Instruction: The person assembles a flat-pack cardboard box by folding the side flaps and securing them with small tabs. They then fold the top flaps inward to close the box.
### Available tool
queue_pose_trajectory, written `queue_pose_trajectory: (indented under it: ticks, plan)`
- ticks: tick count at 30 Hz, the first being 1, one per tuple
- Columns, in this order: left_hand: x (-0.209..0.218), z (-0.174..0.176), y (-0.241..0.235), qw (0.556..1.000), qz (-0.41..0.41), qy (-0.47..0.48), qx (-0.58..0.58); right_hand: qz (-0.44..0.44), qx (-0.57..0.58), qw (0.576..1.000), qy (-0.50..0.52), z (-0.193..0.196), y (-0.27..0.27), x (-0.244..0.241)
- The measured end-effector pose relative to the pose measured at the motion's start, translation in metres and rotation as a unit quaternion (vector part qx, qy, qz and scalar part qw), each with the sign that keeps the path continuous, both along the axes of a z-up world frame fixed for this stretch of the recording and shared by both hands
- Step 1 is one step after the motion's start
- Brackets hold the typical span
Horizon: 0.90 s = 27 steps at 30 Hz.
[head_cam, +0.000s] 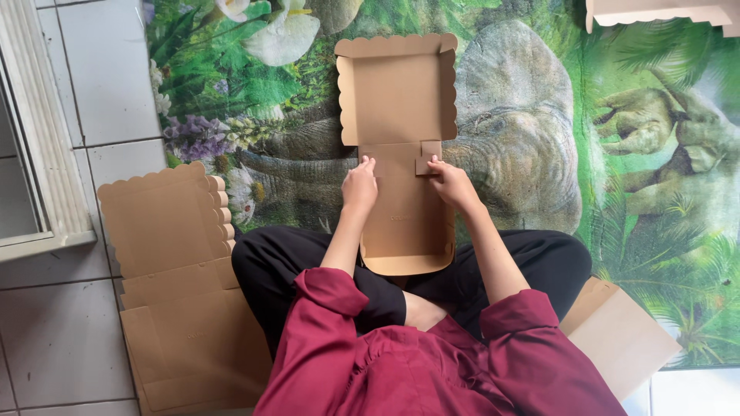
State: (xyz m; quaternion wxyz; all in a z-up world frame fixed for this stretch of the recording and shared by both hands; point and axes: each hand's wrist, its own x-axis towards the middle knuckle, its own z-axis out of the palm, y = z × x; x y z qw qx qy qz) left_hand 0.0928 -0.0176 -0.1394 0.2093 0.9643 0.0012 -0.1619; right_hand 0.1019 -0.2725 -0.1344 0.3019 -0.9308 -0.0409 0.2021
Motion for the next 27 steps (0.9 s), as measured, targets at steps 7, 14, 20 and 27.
queue_pose_trajectory:
  ticks: [7, 14, 20, 27]
  plan:
    - [0.010, 0.057, 0.024, 0.924, 0.193, -0.019, -0.330, -0.047, -0.097, 0.983, -0.150, 0.068, 0.029, 0.006]
    - [-0.028, 0.054, 0.046, 0.797, 0.374, 0.071, -0.469, -0.070, 0.165, 0.976, -0.127, 0.087, 0.128, -0.015]
    - [-0.048, 0.058, 0.046, 0.844, 0.341, 0.082, -0.406, -0.149, 0.256, 0.951, 0.088, 0.064, 0.167, -0.040]
    - [-0.052, 0.033, 0.046, 0.895, 0.340, 0.021, -0.288, -0.196, 0.401, 0.879, 0.166, 0.088, 0.166, -0.054]
